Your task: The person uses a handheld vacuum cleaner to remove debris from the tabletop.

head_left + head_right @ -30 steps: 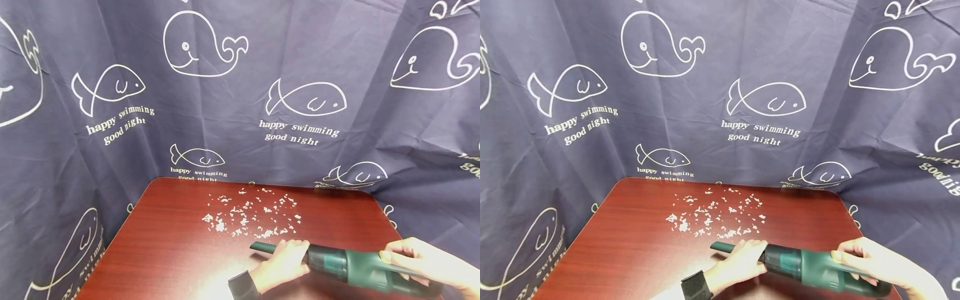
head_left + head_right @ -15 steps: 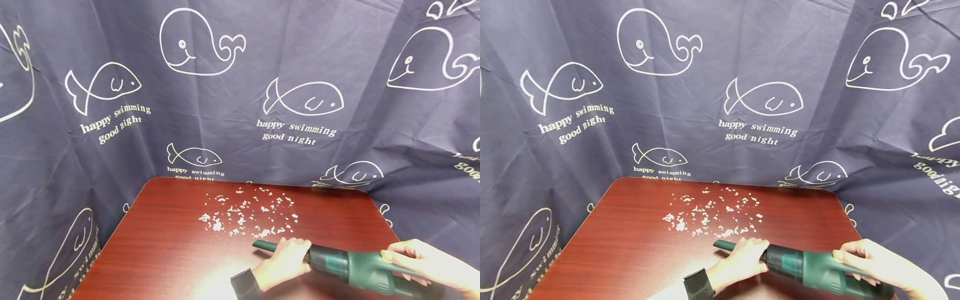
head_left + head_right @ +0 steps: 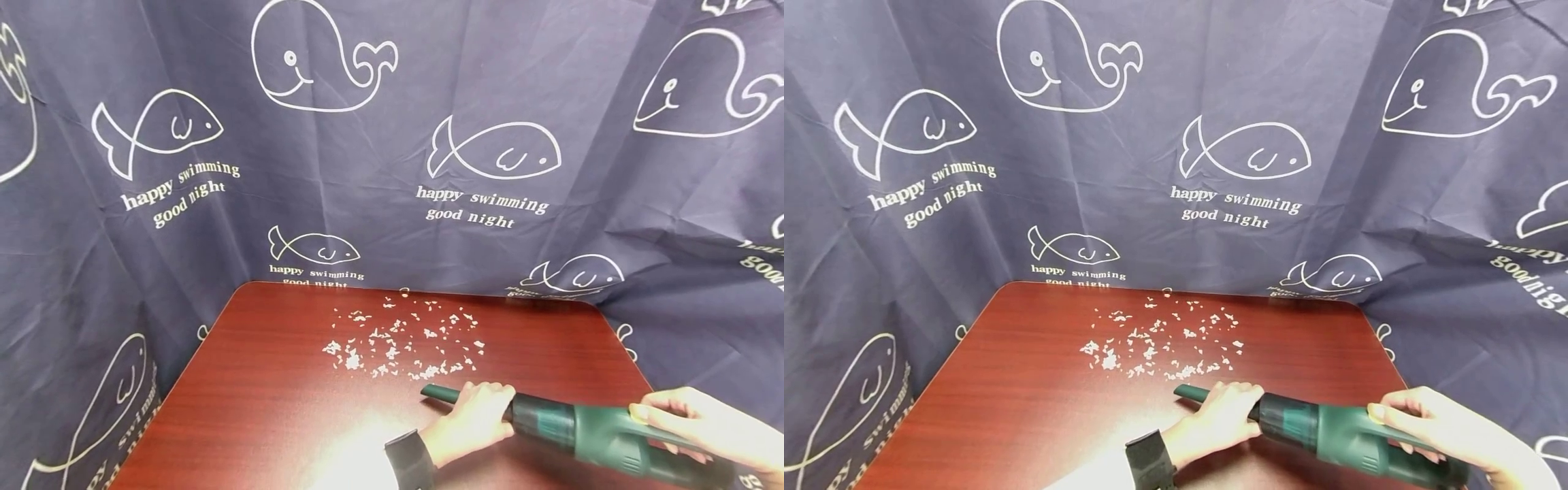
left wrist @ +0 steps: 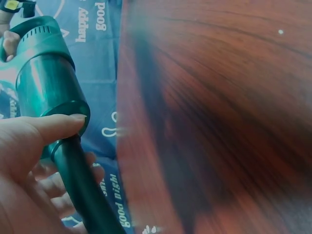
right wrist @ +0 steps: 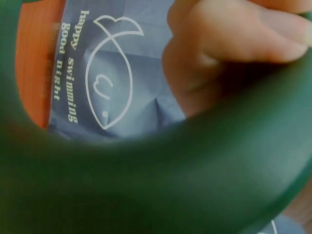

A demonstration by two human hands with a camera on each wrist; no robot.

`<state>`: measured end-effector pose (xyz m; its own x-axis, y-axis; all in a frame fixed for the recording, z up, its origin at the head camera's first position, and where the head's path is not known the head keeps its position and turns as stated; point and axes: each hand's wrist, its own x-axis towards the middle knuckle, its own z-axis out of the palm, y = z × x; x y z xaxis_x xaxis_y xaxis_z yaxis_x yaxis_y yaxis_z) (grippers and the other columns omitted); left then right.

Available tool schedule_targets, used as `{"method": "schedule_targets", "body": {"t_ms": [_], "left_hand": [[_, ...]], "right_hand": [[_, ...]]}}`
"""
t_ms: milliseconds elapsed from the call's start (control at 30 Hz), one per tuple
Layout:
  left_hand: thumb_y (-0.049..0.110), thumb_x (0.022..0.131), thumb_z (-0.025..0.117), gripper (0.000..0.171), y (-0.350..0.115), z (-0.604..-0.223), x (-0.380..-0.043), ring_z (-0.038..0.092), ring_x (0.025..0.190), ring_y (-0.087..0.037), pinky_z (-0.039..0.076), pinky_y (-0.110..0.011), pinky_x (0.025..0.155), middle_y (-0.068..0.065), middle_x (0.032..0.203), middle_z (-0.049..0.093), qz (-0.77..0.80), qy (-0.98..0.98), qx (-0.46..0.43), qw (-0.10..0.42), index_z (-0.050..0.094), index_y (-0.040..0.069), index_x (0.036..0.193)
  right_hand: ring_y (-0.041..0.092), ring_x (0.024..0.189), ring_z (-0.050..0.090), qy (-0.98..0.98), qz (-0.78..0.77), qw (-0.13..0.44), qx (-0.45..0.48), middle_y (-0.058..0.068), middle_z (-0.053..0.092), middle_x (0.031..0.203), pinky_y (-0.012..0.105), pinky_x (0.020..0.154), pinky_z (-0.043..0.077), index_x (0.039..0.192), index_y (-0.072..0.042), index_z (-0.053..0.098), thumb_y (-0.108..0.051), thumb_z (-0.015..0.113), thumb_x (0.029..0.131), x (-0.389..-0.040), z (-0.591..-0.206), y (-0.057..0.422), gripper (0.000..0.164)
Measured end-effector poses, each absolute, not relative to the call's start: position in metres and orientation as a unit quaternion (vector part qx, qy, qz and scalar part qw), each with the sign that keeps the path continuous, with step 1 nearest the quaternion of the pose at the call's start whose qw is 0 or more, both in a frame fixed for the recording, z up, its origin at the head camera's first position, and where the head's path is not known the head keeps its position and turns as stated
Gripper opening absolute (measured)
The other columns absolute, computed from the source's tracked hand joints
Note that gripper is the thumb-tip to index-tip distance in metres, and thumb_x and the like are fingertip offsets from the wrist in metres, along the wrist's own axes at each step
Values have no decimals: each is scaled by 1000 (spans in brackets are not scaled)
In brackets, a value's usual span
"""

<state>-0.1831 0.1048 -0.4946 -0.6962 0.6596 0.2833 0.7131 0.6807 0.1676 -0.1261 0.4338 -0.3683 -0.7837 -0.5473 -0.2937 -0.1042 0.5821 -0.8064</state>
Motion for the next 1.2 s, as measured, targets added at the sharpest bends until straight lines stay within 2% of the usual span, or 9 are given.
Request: {"method": "schedule_targets", "body": {"t_ms": [200, 400, 433, 533, 700, 800, 933, 1033, 1200], "left_hand": [[42, 78, 88, 35, 112, -494, -181, 67, 82, -5, 39, -27, 64, 11, 88, 70, -125, -912, -377, 103, 66, 23, 98], [42, 78, 87, 35, 117, -493, -183, 66, 82, -4, 39, -27, 64, 12, 90, 69, -115, -916, -370, 101, 65, 24, 99], [42, 78, 87, 35, 117, -492, -184, 66, 82, -4, 39, -27, 64, 12, 90, 69, -114, -916, -370, 102, 65, 24, 99], [42, 79, 87, 35, 120, -492, -186, 66, 82, -4, 39, -26, 64, 12, 91, 69, -109, -916, -371, 103, 66, 24, 100], [43, 79, 87, 35, 122, -494, -187, 67, 80, -5, 39, -26, 62, 11, 88, 70, -115, -914, -374, 106, 66, 23, 98], [42, 79, 87, 34, 124, -495, -188, 68, 80, -5, 40, -26, 61, 10, 87, 70, -122, -912, -376, 109, 67, 22, 97], [43, 79, 87, 34, 125, -495, -188, 68, 81, -5, 40, -27, 61, 10, 87, 70, -121, -911, -378, 108, 67, 22, 97], [42, 79, 87, 33, 126, -495, -190, 68, 81, -5, 40, -27, 62, 10, 87, 70, -119, -912, -379, 108, 67, 22, 97], [43, 80, 86, 33, 128, -497, -192, 68, 82, -5, 41, -27, 63, 10, 88, 71, -114, -911, -381, 111, 67, 22, 98]], "right_hand": [[4, 45, 40, 825, -446, 309, -159, 25, 42, 66, 25, 38, 33, 96, -8, 67, -7, 34, 111, -125, -369, 440, 37], [2, 46, 44, 845, -422, 290, -156, 18, 55, 66, 24, 40, 38, 99, -11, 70, -9, 36, 111, -126, -369, 443, 36], [5, 44, 43, 847, -420, 283, -162, 17, 57, 66, 25, 39, 39, 100, -12, 70, -8, 36, 111, -126, -369, 443, 36], [11, 42, 41, 843, -426, 284, -166, 20, 53, 65, 25, 38, 38, 101, -11, 71, -8, 35, 111, -127, -368, 444, 37], [-1, 47, 42, 835, -435, 301, -150, 26, 45, 66, 26, 38, 36, 97, -9, 70, -9, 35, 112, -126, -367, 441, 38], [-2, 47, 43, 836, -433, 302, -148, 26, 43, 65, 26, 38, 36, 94, -9, 69, -9, 35, 112, -125, -366, 440, 38], [19, 40, 38, 831, -443, 298, -159, 26, 44, 65, 24, 38, 37, 98, -8, 70, -7, 35, 111, -126, -370, 444, 37], [30, 41, 36, 829, -448, 288, -171, 25, 47, 65, 25, 37, 38, 103, -7, 71, -5, 36, 111, -127, -373, 447, 36], [17, 41, 40, 835, -440, 283, -168, 24, 49, 65, 25, 38, 38, 101, -8, 70, -6, 35, 111, -126, -375, 448, 37]]}}
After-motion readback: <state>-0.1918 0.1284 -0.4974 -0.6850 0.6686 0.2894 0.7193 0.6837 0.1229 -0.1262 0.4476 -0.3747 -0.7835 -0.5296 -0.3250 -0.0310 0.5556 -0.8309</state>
